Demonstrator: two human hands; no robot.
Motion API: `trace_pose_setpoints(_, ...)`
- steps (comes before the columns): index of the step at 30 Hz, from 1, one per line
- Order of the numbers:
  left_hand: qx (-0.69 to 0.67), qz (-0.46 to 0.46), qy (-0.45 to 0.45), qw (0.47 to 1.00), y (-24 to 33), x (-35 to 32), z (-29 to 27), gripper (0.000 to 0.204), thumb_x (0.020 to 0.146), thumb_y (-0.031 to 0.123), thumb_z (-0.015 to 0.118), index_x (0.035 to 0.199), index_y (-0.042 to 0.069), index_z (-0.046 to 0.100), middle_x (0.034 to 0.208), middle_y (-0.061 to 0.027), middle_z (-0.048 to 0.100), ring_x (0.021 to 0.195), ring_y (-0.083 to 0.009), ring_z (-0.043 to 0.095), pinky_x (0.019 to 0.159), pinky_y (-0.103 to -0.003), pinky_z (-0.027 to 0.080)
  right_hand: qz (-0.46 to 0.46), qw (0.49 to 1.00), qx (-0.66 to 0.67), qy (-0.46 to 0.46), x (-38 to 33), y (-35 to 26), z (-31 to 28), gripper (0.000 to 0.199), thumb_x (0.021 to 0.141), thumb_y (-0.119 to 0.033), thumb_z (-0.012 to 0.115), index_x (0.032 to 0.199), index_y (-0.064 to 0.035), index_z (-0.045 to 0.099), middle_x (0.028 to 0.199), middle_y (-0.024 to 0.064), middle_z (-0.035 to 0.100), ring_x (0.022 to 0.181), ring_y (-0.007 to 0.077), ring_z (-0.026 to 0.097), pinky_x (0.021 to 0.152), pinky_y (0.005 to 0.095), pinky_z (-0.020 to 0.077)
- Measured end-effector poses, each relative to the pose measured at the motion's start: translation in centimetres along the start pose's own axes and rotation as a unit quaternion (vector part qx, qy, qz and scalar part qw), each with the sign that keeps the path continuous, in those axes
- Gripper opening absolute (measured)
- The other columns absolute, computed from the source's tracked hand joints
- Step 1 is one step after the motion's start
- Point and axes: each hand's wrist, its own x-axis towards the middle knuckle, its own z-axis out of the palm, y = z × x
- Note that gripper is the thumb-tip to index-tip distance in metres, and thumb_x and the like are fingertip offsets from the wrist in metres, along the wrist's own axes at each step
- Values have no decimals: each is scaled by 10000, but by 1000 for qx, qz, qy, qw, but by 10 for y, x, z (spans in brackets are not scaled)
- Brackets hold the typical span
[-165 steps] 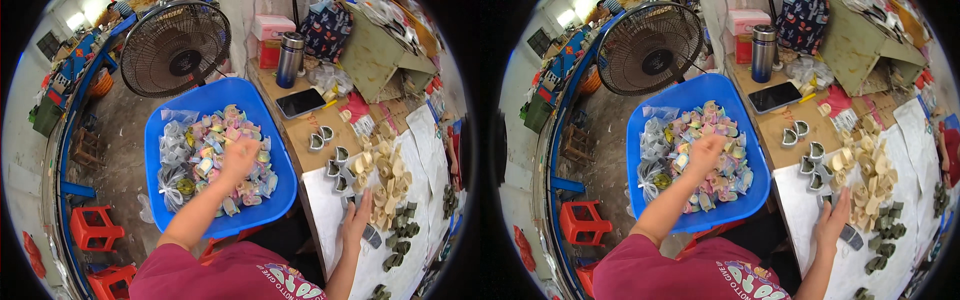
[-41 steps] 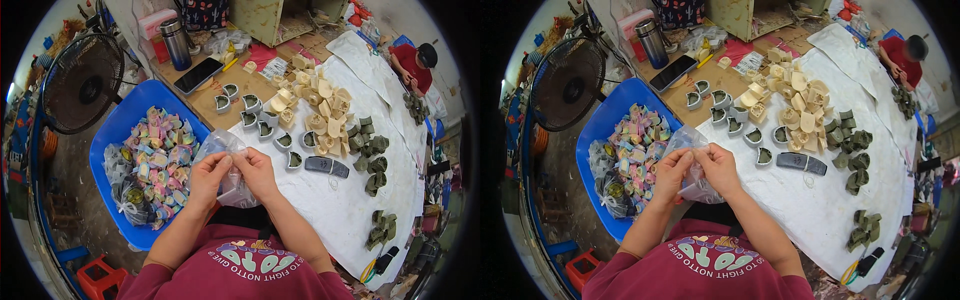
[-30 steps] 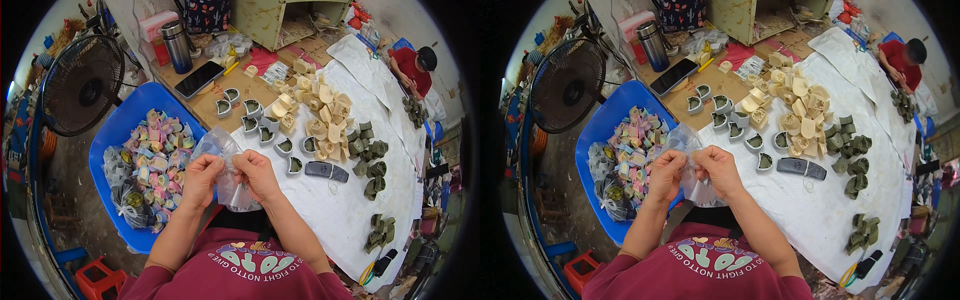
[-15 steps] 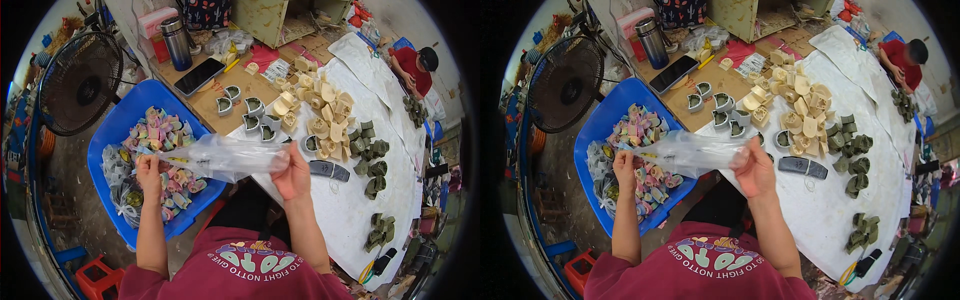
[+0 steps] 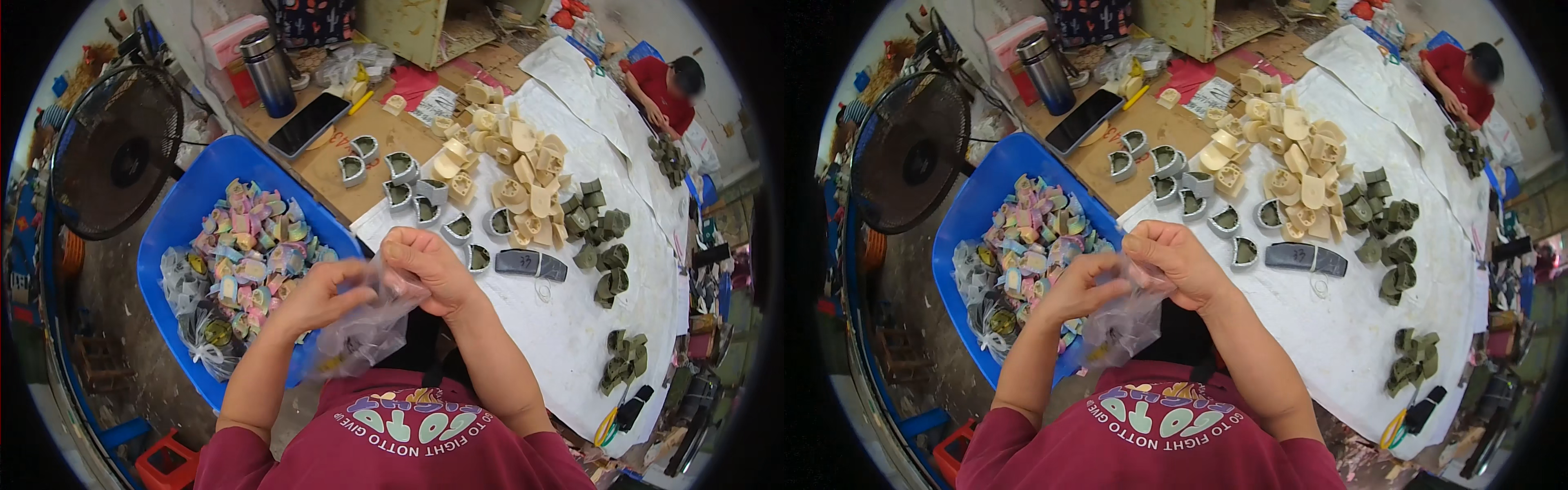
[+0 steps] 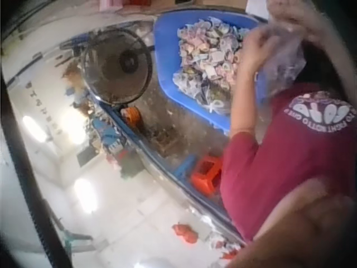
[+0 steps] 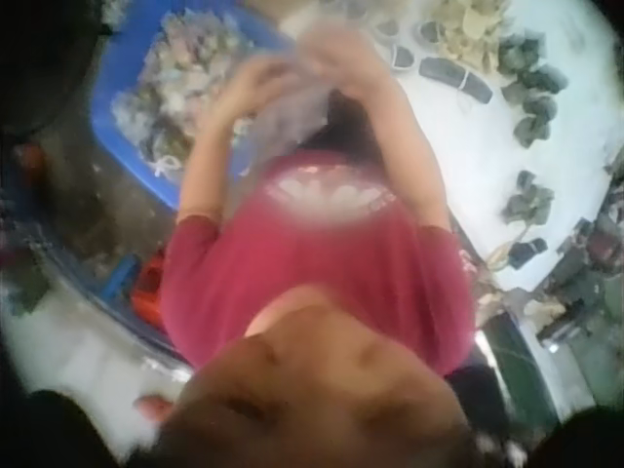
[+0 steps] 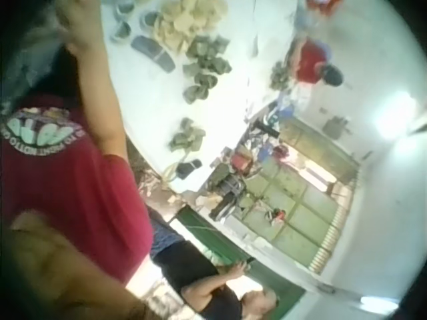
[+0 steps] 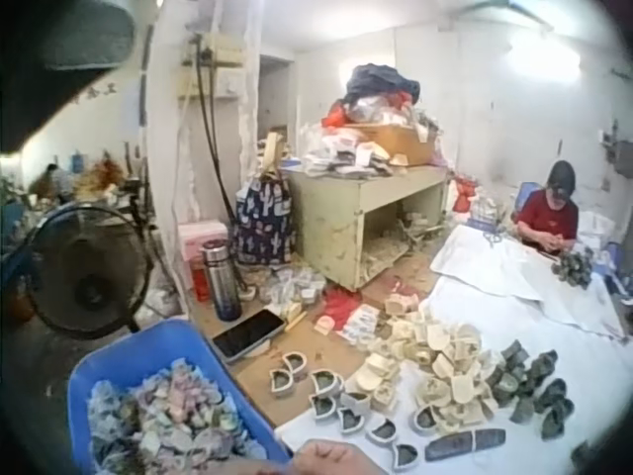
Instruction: The person wraps small green plastic objects with black foam strips using scissors to cut the material. They also handle a clear plastic bag and place wrapped items into a blue bin. The workspace is cluttered with various plastic parts and tools.
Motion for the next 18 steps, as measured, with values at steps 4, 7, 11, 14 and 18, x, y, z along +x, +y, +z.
trace_pose_setpoints(4, -64, -26, 230, 971, -70, -3, -6, 124, 896, 121, 597, 934, 22, 662, 781, 13, 634, 681, -77, 553, 618, -240, 449, -184, 866, -401, 234, -21, -18, -22, 125, 854, -137, 693, 823, -45, 615, 685, 35, 598, 562, 138, 549, 514, 255, 425)
trace_pose_setpoints(7, -155, -123, 309, 930, -83, -18, -26, 128, 902, 130, 583, 887, 23, 654, 732, 10, 615, 635, -57, 523, 580, -228, 421, -307, 579, -687, 315, -33, -11, -57, 279, 796, -198, 725, 987, -25, 618, 945, 128, 645, 805, 287, 607, 689, 382, 481)
trace_pose_setpoints(11, -239, -144, 398, 874, -84, -26, -26, 139, 891, 128, 583, 809, 39, 651, 680, 20, 595, 573, -42, 475, 526, -221, 374, -166, 489, -794, 321, -21, 6, -58, 575, 779, -249, 729, 1281, -71, 513, 1261, 174, 511, 1059, 335, 544, 853, 426, 449)
trace_pose_setpoints(14, -161, -145, 406, 888, -93, -27, -33, 145, 884, 123, 583, 785, 42, 652, 660, 32, 586, 559, -45, 465, 510, -224, 361, -191, 520, -773, 308, -15, 2, -70, 529, 770, -240, 736, 1237, -78, 549, 1235, 176, 526, 1054, 346, 553, 855, 425, 459)
trace_pose_setpoints(18, -48, -123, 413, 901, -74, -28, -33, 110, 851, 112, 621, 819, 15, 662, 677, 26, 595, 583, -41, 474, 527, -217, 371, -251, 644, -658, 300, -28, -13, -54, 426, 774, -133, 724, 1167, -49, 584, 1190, 179, 531, 1047, 342, 565, 825, 403, 484)
